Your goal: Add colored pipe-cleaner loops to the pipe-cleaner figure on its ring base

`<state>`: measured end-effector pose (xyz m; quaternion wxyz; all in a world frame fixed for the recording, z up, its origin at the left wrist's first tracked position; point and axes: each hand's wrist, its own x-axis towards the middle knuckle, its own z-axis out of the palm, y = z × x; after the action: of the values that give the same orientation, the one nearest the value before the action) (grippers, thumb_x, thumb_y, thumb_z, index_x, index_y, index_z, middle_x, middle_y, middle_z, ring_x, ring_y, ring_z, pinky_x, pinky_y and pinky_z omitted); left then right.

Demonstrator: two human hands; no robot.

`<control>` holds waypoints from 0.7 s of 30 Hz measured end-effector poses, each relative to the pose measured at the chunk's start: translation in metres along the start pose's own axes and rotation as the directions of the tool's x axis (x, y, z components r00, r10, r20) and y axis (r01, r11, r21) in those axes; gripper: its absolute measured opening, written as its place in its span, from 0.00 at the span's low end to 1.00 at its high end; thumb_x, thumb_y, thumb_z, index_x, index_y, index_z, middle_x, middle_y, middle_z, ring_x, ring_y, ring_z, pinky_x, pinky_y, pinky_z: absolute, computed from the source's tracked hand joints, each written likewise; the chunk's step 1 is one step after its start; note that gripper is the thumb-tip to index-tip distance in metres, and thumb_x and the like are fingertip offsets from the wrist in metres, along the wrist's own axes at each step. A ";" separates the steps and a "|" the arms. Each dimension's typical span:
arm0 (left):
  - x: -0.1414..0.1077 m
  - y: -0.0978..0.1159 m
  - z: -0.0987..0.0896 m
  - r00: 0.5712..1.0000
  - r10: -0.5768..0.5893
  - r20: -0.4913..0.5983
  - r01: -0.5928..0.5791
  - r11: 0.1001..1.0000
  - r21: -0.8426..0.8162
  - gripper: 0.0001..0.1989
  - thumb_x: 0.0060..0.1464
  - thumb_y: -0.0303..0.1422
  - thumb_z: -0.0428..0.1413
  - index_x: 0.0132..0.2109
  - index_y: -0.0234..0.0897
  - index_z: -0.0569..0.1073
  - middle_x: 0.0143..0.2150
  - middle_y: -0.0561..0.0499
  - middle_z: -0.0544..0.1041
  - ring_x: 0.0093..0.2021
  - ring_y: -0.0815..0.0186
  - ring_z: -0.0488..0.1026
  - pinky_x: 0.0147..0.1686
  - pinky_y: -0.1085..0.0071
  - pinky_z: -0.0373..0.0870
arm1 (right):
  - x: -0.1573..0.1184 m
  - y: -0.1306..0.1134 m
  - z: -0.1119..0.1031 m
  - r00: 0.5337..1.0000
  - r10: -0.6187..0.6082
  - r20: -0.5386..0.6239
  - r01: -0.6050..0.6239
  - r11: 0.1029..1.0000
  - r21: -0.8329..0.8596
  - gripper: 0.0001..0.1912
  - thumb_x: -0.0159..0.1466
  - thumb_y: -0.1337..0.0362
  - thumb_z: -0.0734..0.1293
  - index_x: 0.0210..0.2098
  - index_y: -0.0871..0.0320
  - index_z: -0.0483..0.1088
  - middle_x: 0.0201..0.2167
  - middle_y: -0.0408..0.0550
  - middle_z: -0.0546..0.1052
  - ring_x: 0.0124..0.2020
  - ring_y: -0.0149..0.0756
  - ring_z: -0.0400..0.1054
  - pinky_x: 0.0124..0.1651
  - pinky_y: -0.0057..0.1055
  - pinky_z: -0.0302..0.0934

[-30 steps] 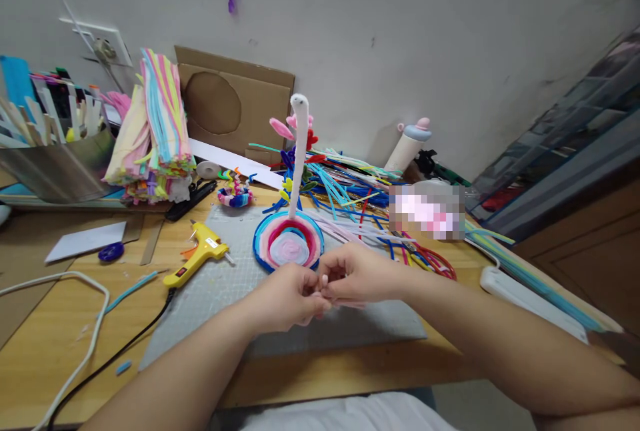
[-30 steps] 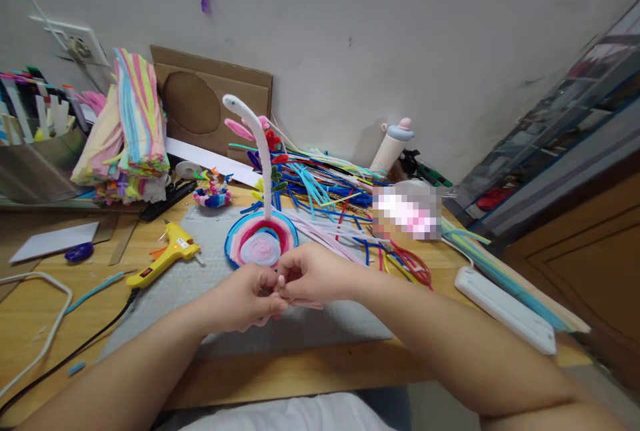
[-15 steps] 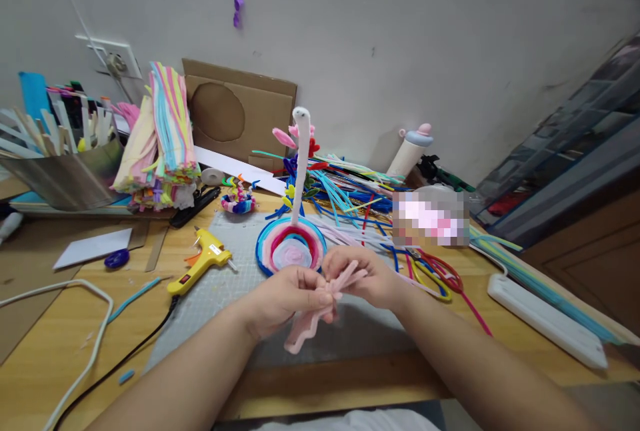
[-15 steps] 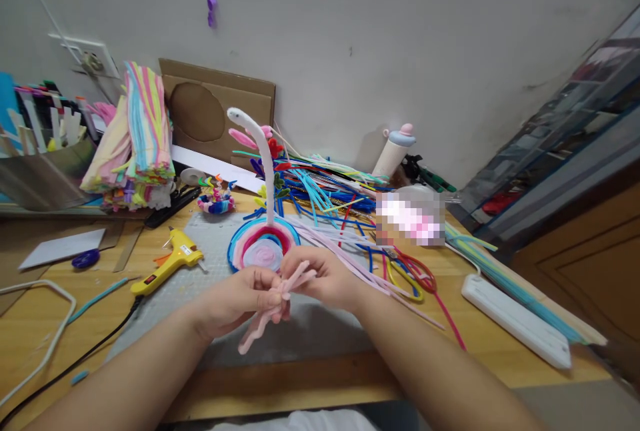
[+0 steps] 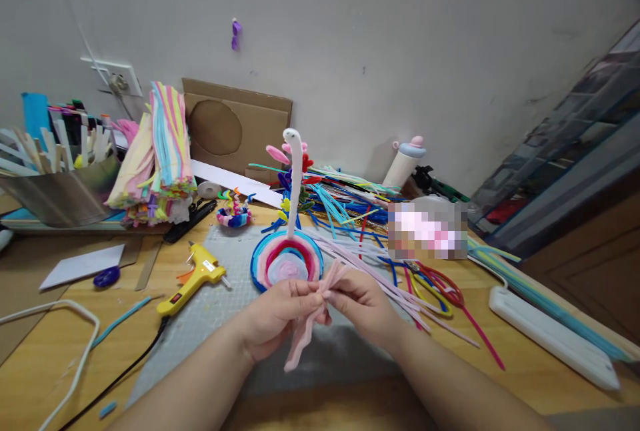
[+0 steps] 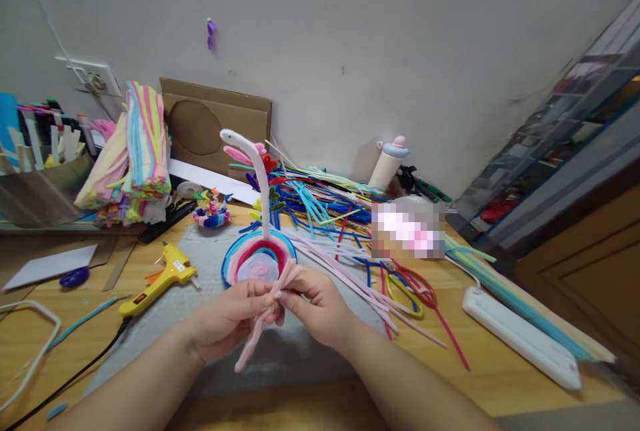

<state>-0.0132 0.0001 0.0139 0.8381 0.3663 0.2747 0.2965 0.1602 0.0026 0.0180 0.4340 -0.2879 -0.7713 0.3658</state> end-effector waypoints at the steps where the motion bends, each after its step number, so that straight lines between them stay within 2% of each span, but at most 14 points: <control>1: 0.000 0.000 0.000 1.000 0.001 0.002 -0.001 1.000 -0.004 0.09 0.46 0.35 0.61 0.30 0.31 0.74 0.24 0.51 0.71 0.27 0.72 0.68 0.26 0.78 0.58 | 0.000 0.001 0.000 1.000 -0.009 -0.003 0.009 1.000 -0.006 0.10 0.64 0.62 0.60 0.33 0.60 0.70 0.27 0.47 0.73 0.29 0.32 0.68 0.32 0.29 0.63; 5: 0.000 0.000 -0.001 0.999 0.024 -0.036 -0.025 0.999 -0.024 0.11 0.45 0.37 0.62 0.28 0.31 0.73 0.23 0.51 0.70 0.29 0.69 0.69 0.27 0.77 0.60 | -0.001 0.003 -0.002 0.989 -0.145 -0.009 0.140 0.969 -0.202 0.07 0.64 0.69 0.60 0.34 0.59 0.69 0.30 0.48 0.74 0.32 0.32 0.68 0.36 0.29 0.63; 9: 0.001 0.001 -0.002 0.991 0.099 -0.091 -0.096 0.995 0.040 0.13 0.45 0.37 0.61 0.26 0.31 0.71 0.27 0.49 0.72 0.24 0.73 0.66 0.22 0.77 0.57 | -0.006 0.004 -0.003 0.966 -0.245 0.080 0.254 0.847 -0.467 0.09 0.62 0.73 0.58 0.34 0.58 0.68 0.29 0.49 0.74 0.33 0.35 0.67 0.35 0.30 0.62; 11: 0.002 0.002 -0.001 0.986 0.125 -0.111 -0.116 0.989 0.088 0.14 0.45 0.38 0.60 0.25 0.31 0.70 0.27 0.49 0.72 0.19 0.76 0.62 0.18 0.77 0.54 | -0.007 0.003 0.000 0.965 -0.235 0.117 0.260 0.796 -0.546 0.10 0.62 0.74 0.56 0.33 0.58 0.67 0.27 0.49 0.73 0.31 0.35 0.67 0.33 0.31 0.60; 16: 0.004 0.005 0.003 0.953 0.189 -0.235 -0.126 0.957 0.260 0.17 0.43 0.43 0.60 0.25 0.35 0.65 0.15 0.57 0.65 0.11 0.77 0.55 0.12 0.78 0.48 | -0.011 0.002 0.009 0.976 -0.201 0.079 0.205 0.743 -0.638 0.08 0.62 0.73 0.57 0.33 0.59 0.66 0.28 0.49 0.73 0.30 0.36 0.66 0.32 0.32 0.59; 19: 0.002 0.008 0.006 0.923 0.234 -0.304 -0.092 0.905 0.415 0.17 0.44 0.45 0.59 0.26 0.37 0.64 0.13 0.60 0.62 0.10 0.77 0.52 0.11 0.79 0.46 | -0.012 0.001 0.010 0.975 -0.219 0.033 0.182 0.709 -0.681 0.07 0.62 0.71 0.58 0.32 0.59 0.67 0.25 0.47 0.72 0.28 0.34 0.65 0.31 0.30 0.58; 21: 0.001 0.009 0.009 0.904 0.276 -0.328 -0.075 0.856 0.511 0.17 0.44 0.45 0.58 0.26 0.36 0.64 0.14 0.60 0.61 0.11 0.77 0.54 0.11 0.80 0.47 | -0.013 0.000 0.006 0.965 -0.256 0.049 0.215 0.677 -0.703 0.07 0.62 0.71 0.59 0.34 0.59 0.67 0.27 0.48 0.73 0.30 0.34 0.66 0.33 0.31 0.59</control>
<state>-0.0094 0.0020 0.0261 0.6155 0.5227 0.4662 0.3612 0.1604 -0.0093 0.0102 0.3556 -0.3392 -0.8706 -0.0221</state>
